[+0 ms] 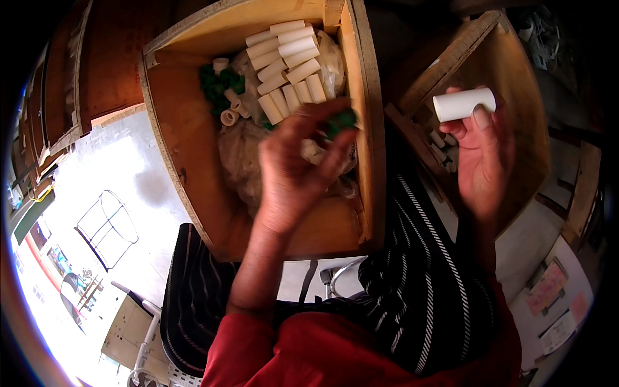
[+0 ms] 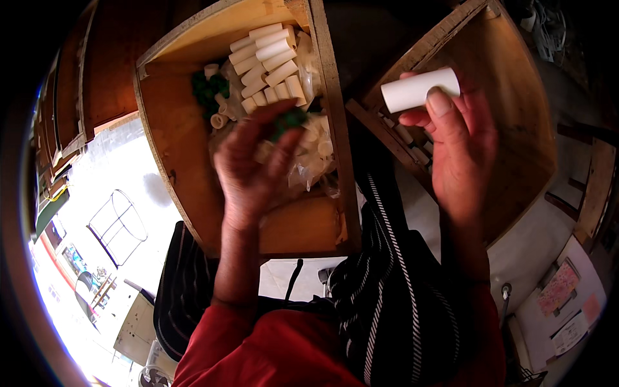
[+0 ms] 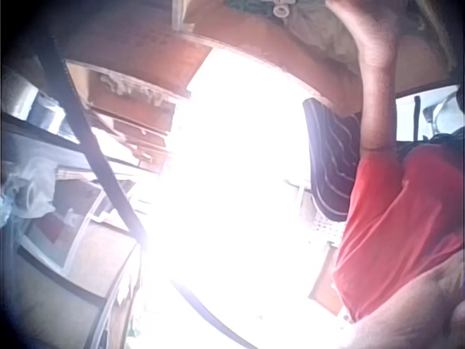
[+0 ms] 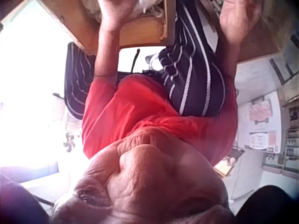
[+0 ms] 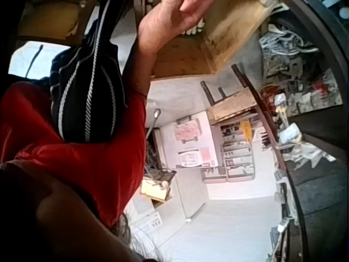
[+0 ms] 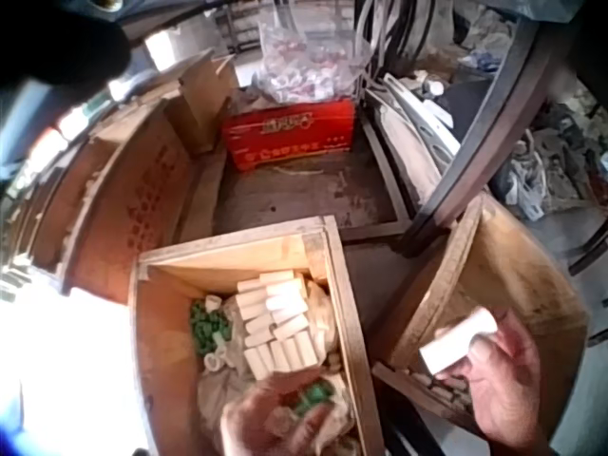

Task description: The person sits on a stool and assembles small white cylindrical pieces with green connectors. They pick up the white pieces from a wooden box and attach the green connectors to them, then place the assembled units into a second wooden box.

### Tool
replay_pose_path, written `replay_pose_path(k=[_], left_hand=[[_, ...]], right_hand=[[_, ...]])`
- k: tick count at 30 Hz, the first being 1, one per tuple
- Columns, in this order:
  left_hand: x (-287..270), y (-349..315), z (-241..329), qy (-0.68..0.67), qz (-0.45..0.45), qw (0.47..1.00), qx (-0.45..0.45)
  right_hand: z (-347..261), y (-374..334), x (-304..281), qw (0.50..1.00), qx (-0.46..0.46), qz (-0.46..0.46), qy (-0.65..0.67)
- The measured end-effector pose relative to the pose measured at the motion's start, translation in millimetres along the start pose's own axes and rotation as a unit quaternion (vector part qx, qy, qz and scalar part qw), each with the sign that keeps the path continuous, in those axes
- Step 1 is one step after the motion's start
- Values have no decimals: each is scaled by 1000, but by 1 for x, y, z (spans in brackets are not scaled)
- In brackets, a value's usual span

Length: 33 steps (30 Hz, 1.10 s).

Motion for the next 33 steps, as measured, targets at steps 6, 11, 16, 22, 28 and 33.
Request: replay_pose_path(k=[6,11,16,22,28,33], left_hand=[[-82,15,-55,218,205,954,-5],[-69,16,-43,160,142,977,-3],[-1,1,-1,46,-57,996,45],[12,-2,0,99,-62,991,71],[-4,17,-40,241,55,968,31],[9,30,-78,358,74,930,29]], right_hand=[[12,-6,5,999,31,-27,3],[29,-13,14,993,94,-70,6],[39,-22,28,986,128,-108,-7],[43,-25,26,983,110,-143,-38],[19,-7,-3,991,46,-102,-71],[19,11,-51,980,42,16,-192]])
Point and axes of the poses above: each hand's wrist, its own y-axis towards the middle knuckle, its own x-axis out of the palm, z = x × y, the point moved 4 cm from there along y, towards the middle knuckle, and after that the axes turned 15 degrees about y, right-handed, at the moved point
